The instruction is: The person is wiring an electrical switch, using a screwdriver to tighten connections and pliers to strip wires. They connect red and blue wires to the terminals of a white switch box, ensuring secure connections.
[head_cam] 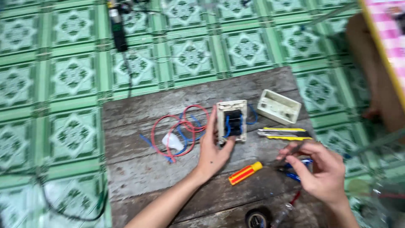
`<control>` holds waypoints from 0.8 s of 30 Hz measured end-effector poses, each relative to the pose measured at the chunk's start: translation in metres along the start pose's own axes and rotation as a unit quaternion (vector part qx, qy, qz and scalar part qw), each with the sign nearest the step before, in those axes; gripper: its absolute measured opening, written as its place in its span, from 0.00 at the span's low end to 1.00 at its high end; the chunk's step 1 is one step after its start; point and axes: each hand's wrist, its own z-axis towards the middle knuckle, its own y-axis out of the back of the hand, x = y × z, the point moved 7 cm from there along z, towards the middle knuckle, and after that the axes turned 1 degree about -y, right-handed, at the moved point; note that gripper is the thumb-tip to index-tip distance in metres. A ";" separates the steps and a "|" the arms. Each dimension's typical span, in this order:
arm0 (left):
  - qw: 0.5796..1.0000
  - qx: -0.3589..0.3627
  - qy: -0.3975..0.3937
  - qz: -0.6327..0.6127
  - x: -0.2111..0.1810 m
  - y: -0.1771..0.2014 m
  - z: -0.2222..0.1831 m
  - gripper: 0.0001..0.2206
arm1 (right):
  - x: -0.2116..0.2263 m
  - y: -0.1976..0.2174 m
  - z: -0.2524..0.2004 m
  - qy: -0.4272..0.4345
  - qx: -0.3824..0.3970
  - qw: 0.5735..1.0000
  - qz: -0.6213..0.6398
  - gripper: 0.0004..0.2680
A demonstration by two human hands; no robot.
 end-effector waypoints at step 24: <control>1.000 0.013 -0.022 0.002 0.001 -0.005 -0.004 0.39 | -0.004 -0.017 -0.152 0.020 0.132 0.954 -0.268 0.16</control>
